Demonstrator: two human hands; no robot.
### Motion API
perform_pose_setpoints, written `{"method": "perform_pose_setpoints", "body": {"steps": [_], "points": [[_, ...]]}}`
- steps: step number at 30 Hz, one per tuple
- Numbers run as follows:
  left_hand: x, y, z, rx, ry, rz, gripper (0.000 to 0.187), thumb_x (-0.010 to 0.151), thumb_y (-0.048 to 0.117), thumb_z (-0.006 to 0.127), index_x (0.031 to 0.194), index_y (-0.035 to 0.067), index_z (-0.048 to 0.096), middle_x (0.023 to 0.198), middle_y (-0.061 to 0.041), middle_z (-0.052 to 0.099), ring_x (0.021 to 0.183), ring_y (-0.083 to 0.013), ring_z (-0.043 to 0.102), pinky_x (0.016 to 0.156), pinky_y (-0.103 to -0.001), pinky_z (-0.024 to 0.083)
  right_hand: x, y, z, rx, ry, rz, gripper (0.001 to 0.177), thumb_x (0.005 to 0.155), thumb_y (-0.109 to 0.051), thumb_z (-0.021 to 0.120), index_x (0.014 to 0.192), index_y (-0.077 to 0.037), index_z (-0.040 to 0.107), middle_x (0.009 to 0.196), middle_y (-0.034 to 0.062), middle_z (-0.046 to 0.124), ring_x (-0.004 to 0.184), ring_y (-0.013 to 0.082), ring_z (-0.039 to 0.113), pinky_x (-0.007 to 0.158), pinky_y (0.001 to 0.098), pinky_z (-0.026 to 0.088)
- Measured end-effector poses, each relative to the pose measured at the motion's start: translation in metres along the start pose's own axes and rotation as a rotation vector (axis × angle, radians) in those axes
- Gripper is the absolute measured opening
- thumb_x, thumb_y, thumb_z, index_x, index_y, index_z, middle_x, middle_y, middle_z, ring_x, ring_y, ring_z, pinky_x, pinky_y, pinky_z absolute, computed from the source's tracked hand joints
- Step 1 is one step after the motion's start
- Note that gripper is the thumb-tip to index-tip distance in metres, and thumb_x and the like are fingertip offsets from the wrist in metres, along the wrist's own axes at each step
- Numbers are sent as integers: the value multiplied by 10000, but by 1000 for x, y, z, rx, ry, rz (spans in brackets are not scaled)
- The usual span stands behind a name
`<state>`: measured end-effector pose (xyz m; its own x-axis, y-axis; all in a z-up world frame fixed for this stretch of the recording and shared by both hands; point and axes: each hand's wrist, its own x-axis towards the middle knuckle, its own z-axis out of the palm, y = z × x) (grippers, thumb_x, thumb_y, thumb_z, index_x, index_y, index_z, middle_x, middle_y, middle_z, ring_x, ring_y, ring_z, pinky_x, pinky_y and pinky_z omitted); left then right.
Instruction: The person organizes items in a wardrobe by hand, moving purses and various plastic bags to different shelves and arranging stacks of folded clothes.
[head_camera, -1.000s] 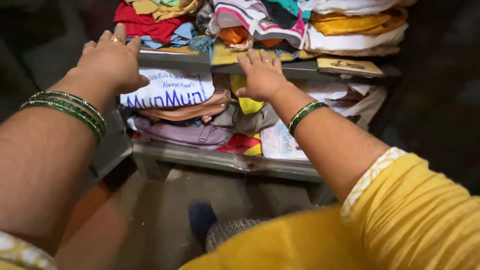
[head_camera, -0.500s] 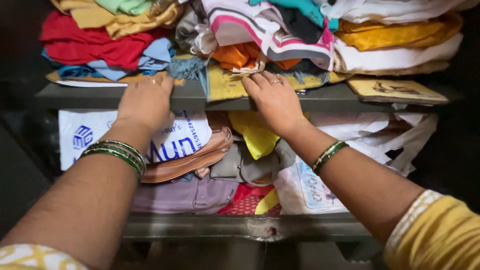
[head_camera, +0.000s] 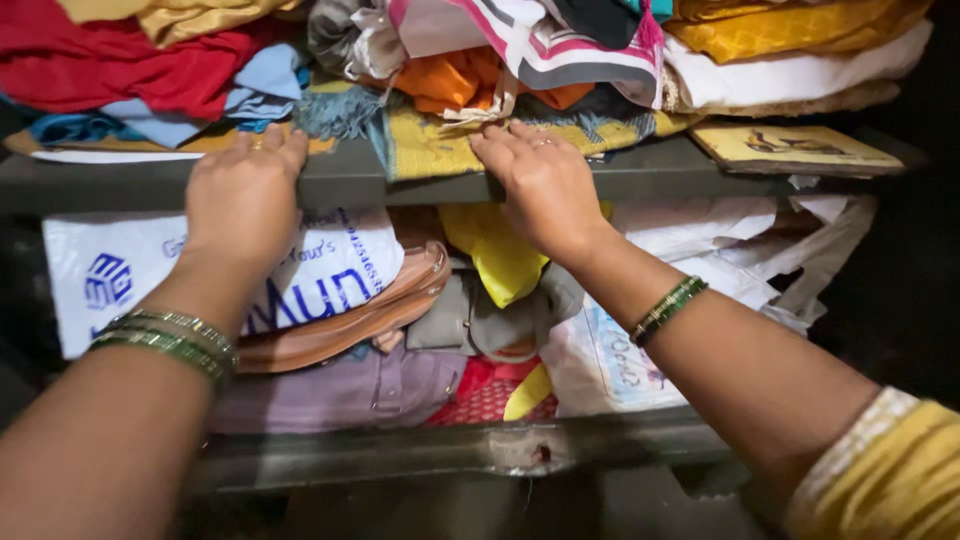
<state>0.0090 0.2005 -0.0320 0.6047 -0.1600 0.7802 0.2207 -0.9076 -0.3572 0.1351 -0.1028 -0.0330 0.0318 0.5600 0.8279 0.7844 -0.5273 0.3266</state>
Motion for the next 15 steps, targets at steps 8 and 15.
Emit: {"method": "perform_pose_setpoints", "body": {"steps": [8, 15], "points": [[6, 8, -28, -84, -162, -75, 840, 593, 113, 810, 1396, 56, 572, 1451, -139, 588, 1254, -332, 591, 970, -441, 499, 10, -4, -21, 16, -88, -59, 508, 805, -47, 700, 1307, -27, 623, 1293, 166, 678, 1265, 384, 621, 1061, 477, 482], [-1, 8, -5, -117, -83, -139, 868, 586, 159, 781, 1426, 104, 571, 1471, -139, 592, 1322, -360, 576, 1095, -436, 440, 124, 34, -109, -103, 256, -205, 495, 922, -348, 862, 1226, -73, 583, 1330, 202, 598, 1294, 358, 580, 1148, 532, 446]]}}
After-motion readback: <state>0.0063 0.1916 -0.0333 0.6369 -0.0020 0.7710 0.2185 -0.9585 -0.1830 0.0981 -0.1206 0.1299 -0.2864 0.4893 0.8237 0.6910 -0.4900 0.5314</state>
